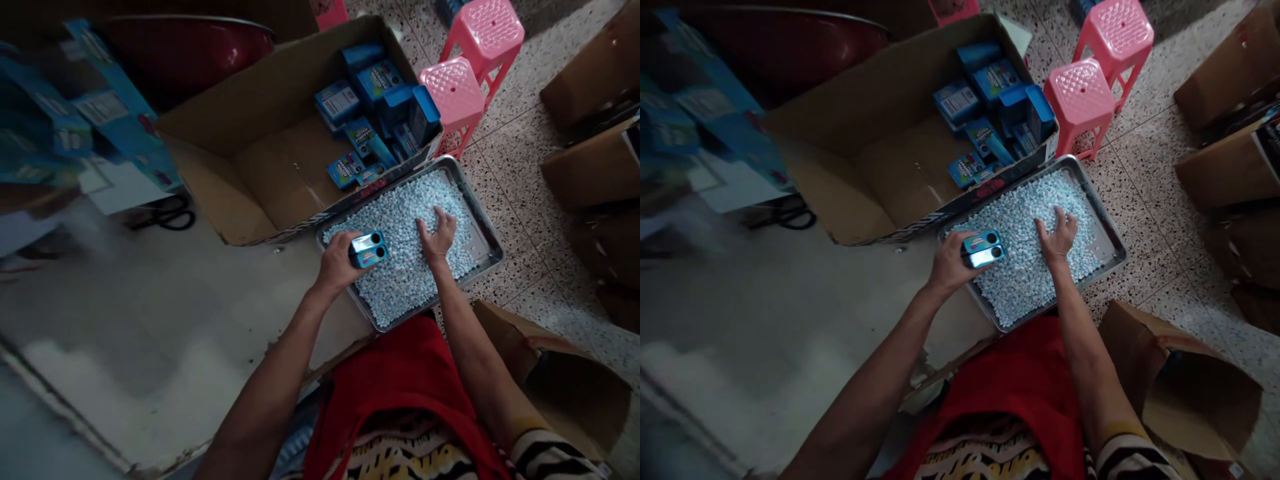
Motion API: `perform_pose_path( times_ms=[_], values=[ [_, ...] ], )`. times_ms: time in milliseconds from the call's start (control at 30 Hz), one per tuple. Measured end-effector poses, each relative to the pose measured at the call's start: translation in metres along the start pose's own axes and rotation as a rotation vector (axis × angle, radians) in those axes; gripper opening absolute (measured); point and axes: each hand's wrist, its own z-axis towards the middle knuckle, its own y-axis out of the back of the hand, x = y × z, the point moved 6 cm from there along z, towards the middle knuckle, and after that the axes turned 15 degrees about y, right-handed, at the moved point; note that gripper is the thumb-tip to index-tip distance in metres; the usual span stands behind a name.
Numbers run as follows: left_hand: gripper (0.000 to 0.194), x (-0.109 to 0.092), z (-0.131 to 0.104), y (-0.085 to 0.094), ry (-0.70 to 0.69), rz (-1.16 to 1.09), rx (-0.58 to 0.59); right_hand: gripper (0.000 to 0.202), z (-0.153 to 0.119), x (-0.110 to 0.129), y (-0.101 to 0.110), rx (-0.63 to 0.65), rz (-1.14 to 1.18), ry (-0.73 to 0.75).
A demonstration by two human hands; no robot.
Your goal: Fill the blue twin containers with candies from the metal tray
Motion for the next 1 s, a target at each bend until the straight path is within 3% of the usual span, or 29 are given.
perform_pose_path(
  times_ms=[100,233,400,533,633,767,900,1000],
  values=[
    [0.066,0.000,0.007,-0.018,-0.019,0.092,0.082,0.052,-0.009,-0.004,-0.005,-0.064,0.158,-0.101],
    [0.067,-0.006,0.008,-0.022,0.008,0.129,0.125,0.037,-0.019,0.002,-0.015,-0.102,0.541,-0.304],
    [0.069,-0.016,0.010,-0.019,0.054,0.170,0.182,0.030,-0.029,0.051,-0.032,-0.072,1.083,-0.505],
    [0.068,-0.017,0.008,-0.015,0.062,0.147,0.176,0.034,-0.030,0.104,-0.028,0.031,1.393,-0.559],
    [0.070,-0.019,0.004,-0.009,0.028,0.076,0.151,0.038,-0.023,0.134,-0.010,0.013,1.441,-0.499],
    [0.070,-0.029,0.002,0.001,-0.041,-0.043,0.092,0.043,-0.010,0.164,0.018,0.004,1.288,-0.302],
    [0.068,-0.040,0.004,0.006,-0.084,-0.112,0.054,0.042,-0.001,0.185,0.040,-0.043,1.173,-0.079],
    [0.069,-0.044,0.005,0.003,-0.102,-0.173,0.062,0.043,-0.004,0.193,0.044,-0.035,1.077,-0.002]
  ],
)
